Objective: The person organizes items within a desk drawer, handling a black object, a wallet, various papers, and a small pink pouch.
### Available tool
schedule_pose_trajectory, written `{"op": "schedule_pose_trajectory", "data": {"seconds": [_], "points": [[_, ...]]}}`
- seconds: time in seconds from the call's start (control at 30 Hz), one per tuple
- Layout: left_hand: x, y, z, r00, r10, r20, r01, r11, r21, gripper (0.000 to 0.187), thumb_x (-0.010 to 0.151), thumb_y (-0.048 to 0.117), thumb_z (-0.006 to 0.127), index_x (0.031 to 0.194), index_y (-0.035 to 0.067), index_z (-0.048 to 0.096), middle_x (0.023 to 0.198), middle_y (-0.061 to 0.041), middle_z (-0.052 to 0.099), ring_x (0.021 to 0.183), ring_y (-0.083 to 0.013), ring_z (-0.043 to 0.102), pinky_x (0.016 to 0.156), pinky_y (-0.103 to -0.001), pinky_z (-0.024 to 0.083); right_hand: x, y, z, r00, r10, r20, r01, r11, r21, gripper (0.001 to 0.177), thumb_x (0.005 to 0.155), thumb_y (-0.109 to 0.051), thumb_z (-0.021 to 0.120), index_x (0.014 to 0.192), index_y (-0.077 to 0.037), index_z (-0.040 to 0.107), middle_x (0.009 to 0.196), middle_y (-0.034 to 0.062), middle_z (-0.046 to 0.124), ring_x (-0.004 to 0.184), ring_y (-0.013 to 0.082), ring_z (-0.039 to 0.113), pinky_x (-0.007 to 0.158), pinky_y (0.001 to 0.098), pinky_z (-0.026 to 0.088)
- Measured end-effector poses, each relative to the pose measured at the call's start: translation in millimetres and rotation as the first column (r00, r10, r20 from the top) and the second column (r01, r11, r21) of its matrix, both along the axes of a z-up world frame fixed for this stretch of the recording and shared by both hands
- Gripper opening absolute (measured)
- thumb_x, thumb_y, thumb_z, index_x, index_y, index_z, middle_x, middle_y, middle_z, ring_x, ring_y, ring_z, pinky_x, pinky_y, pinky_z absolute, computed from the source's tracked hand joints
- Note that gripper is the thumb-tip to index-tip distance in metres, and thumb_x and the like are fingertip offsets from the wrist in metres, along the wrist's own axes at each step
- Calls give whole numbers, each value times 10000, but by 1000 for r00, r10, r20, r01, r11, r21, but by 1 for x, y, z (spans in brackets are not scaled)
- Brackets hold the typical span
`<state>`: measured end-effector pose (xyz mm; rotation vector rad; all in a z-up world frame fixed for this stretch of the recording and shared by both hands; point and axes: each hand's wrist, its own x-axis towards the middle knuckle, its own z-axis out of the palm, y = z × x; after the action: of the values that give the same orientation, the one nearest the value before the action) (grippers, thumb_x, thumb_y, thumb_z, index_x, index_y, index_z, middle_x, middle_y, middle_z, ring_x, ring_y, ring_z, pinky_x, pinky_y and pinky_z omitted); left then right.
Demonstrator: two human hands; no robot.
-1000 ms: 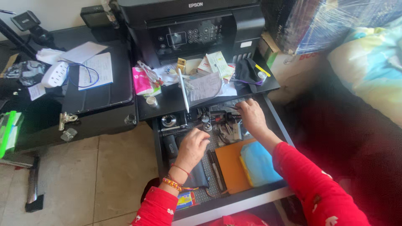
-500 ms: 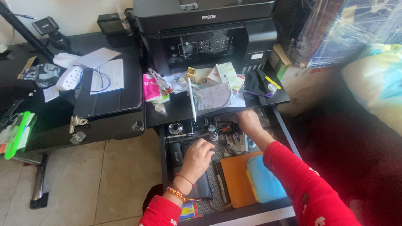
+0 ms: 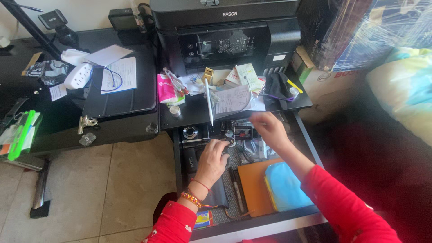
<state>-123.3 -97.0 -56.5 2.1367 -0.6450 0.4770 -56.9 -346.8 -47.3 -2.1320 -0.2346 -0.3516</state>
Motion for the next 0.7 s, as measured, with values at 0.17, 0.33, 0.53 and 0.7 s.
{"op": "schedule_pose_trajectory", "data": {"seconds": [0.17, 0.33, 0.53, 0.7], "points": [[1, 1, -4, 1000, 14, 7, -13, 999, -38, 401, 796, 27, 710, 1182, 42, 603, 1113, -158, 608, 1064, -370, 612, 932, -433, 504, 16, 19, 18, 952, 279, -126, -203, 883, 424, 443, 924, -49, 648, 1360, -70, 572, 1337, 37, 651, 1249, 149, 620, 1037, 323, 480], [17, 0, -10, 984, 17, -176, -49, 983, -179, 407, 825, 34, 734, 1210, 67, 610, 1096, -123, 626, 958, -260, 680, 815, -359, 578, 22, 25, 15, 938, 311, -153, -184, 820, 542, 432, 942, -45, 668, 1368, -17, 606, 1325, 133, 679, 1274, 210, 621, 1069, 355, 486], [40, 1, -22, 990, 34, -136, -73, 953, -294, 546, 802, 20, 756, 1312, 52, 563, 1151, -117, 620, 943, -219, 669, 744, -321, 599, 13, 27, 36, 947, 297, -120, -187, 815, 549, 513, 924, -15, 659, 1424, -48, 549, 1404, 75, 623, 1304, 183, 584, 1058, 324, 474], [54, 11, -37, 992, 40, -119, -75, 951, -301, 587, 806, 10, 775, 1354, 48, 569, 1180, -126, 634, 948, -211, 655, 791, -314, 610, -6, -1, 52, 987, 156, 43, -158, 871, 465, 500, 911, 33, 666, 1398, -33, 573, 1401, 54, 632, 1274, 148, 587, 1035, 296, 491]]}}
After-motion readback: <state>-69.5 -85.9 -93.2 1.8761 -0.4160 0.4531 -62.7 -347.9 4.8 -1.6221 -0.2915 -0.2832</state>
